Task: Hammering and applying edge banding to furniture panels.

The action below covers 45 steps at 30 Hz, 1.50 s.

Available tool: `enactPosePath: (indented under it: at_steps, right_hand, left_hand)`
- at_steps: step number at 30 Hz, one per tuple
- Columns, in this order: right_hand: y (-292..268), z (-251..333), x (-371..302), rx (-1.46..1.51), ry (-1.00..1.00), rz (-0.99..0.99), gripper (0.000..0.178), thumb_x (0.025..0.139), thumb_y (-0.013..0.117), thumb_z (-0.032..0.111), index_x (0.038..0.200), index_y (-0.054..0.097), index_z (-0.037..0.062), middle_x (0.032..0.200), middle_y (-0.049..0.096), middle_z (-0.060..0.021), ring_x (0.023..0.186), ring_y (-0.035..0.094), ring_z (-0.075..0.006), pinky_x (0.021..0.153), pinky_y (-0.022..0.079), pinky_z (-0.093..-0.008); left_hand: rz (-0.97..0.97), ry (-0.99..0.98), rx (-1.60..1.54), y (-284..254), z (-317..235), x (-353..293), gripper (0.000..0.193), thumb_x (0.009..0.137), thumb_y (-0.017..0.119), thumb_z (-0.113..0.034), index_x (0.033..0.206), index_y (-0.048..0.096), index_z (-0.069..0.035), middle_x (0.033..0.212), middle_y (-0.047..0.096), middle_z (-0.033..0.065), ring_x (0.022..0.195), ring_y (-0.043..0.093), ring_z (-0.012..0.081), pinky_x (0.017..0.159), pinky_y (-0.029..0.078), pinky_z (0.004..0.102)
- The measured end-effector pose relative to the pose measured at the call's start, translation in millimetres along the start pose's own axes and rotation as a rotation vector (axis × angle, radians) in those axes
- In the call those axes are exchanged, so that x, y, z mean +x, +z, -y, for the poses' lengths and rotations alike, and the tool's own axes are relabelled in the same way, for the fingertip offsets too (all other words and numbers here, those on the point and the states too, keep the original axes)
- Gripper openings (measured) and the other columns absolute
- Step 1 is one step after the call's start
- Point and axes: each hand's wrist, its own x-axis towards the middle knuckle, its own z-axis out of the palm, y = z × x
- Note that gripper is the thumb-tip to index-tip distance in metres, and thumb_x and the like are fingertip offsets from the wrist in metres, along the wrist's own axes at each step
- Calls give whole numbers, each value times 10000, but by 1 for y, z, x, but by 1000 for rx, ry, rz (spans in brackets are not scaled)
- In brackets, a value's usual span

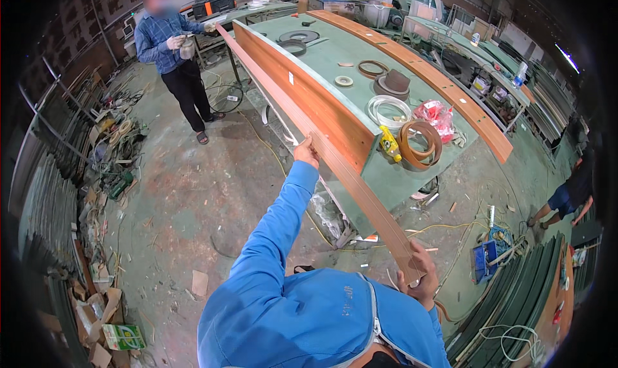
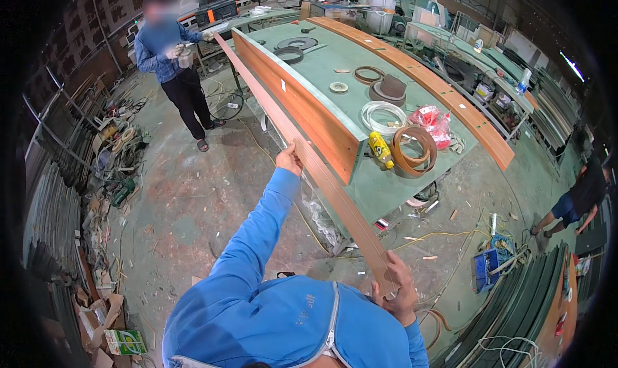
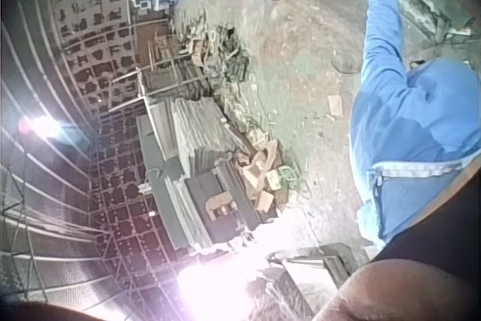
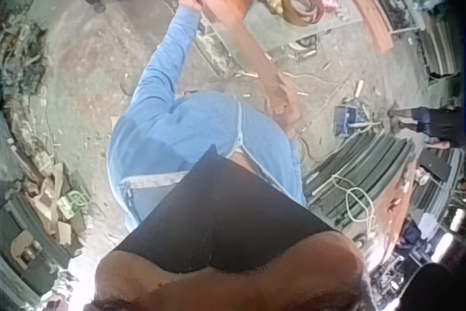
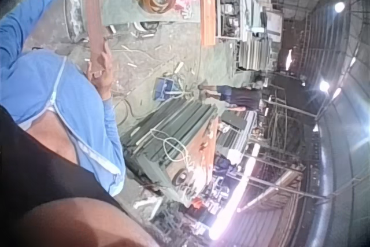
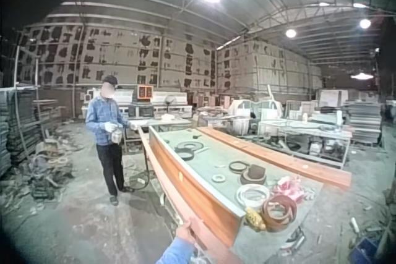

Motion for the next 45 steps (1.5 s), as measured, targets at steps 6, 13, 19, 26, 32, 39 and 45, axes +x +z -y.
enactPosePath:
  at_steps: [6, 13, 19, 26, 32, 39, 45]
  right_hand:
    - [-5, 11, -4, 102, -10, 93, 528, 743, 747, 58, 1173, 444, 10, 1282, 500, -290, 1161, 551, -385, 912, 490, -404]
    - [10, 26, -14, 252, -115, 222, 534, 708, 760, 38, 1146, 453, 35, 1317, 468, -289, 1176, 532, -408, 952, 464, -414]
    - [47, 90, -36, 248, -165, 263, 504, 688, 765, 44, 1107, 486, 18, 1329, 458, -282, 1163, 538, -417, 924, 483, -402]
    - [130, 215, -84, 167, -66, 284, 496, 718, 758, 67, 1119, 471, 16, 1307, 473, -289, 1176, 531, -414, 930, 480, -408]
    - [177, 328, -147, 168, -5, 204, 473, 720, 785, 85, 1089, 499, 4, 1348, 444, -286, 1186, 527, -408, 914, 492, -393]
    - [218, 437, -175, 92, -143, 203, 585, 724, 784, 72, 1191, 434, 30, 1338, 456, -294, 1081, 592, -420, 795, 547, -370]
    - [269, 502, -198, 51, -185, 120, 568, 722, 755, 49, 1187, 431, 23, 1281, 493, -314, 1091, 579, -444, 819, 537, -402]
  left_hand:
    - [-26, 57, -10, -16, -27, -28, 346, 982, 410, -249, 1186, 535, 1, 1117, 639, 201, 1024, 611, 283, 920, 484, 415]
    - [-83, 100, 5, -48, -87, -77, 381, 943, 511, -237, 1230, 513, 14, 1093, 651, 168, 993, 617, 271, 892, 493, 406]
    - [37, 76, -60, -105, -148, -112, 342, 967, 469, -206, 1206, 510, 36, 1086, 648, 179, 974, 631, 265, 879, 508, 400]
    - [102, -23, -147, -200, -221, -135, 306, 977, 438, -180, 1190, 512, 26, 1118, 632, 198, 1006, 627, 280, 885, 512, 394]
    - [166, -123, -143, -247, -272, -195, 367, 917, 538, -178, 1223, 505, 23, 1163, 611, 214, 1084, 594, 336, 946, 486, 438]
    - [282, -174, -81, -281, -324, -258, 406, 916, 513, -154, 1281, 483, 21, 1224, 593, 189, 1130, 581, 288, 976, 466, 416]
    - [310, -217, 25, -306, -362, -317, 345, 959, 451, -189, 1227, 514, 19, 1121, 645, 182, 994, 647, 277, 876, 521, 434]
